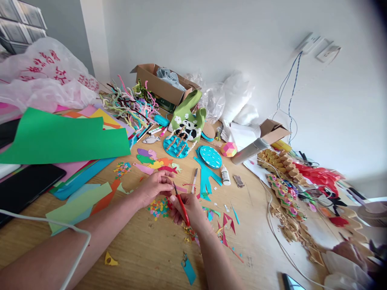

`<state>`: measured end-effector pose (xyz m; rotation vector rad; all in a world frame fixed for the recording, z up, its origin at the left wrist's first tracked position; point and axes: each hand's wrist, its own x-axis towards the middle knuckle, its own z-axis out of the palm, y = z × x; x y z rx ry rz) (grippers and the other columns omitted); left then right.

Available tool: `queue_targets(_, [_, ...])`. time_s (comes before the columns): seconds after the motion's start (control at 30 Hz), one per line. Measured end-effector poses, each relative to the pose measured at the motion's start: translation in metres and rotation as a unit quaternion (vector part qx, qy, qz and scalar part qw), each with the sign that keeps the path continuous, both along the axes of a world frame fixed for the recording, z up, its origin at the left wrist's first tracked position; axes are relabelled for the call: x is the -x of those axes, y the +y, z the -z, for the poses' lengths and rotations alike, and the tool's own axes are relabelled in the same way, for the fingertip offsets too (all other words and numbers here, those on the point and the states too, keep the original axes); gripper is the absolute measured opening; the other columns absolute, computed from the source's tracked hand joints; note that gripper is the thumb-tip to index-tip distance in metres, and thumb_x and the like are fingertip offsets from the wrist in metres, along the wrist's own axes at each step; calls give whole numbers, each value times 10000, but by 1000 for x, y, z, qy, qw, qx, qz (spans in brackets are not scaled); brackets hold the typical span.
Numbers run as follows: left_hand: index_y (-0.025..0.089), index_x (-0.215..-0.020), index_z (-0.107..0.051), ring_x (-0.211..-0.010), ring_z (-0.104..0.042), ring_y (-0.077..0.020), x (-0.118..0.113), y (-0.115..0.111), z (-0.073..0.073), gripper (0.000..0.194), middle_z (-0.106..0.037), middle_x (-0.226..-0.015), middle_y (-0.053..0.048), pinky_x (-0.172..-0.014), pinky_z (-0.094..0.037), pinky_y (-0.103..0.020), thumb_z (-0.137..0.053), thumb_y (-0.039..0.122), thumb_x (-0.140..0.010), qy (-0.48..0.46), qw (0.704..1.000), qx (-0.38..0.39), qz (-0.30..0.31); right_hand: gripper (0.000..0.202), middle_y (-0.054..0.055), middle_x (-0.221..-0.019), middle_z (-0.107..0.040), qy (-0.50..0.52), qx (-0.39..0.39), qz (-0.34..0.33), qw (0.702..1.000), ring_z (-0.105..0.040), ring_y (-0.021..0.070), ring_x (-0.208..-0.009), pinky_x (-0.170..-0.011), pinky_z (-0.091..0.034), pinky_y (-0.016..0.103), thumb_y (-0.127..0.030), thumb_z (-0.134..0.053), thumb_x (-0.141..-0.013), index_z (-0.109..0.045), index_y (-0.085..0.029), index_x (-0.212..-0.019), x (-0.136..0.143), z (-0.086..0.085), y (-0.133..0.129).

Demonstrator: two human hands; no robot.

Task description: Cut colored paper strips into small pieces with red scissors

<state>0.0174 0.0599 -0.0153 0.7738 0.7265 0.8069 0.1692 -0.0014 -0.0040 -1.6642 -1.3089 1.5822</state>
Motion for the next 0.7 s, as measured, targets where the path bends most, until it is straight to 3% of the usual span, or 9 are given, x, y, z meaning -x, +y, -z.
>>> queue_targets(0.7, [153, -979, -558, -602, -568, -116, 1, 0, 0, 429, -590, -678, 27, -574, -459, -248, -737, 170, -590, -2, 1000, -4, 2, 503, -1, -477, -577, -2, 3, 4, 1000, -522, 117, -346, -340, -417, 215, -652, -627, -670, -517, -163, -623, 1, -2, -1])
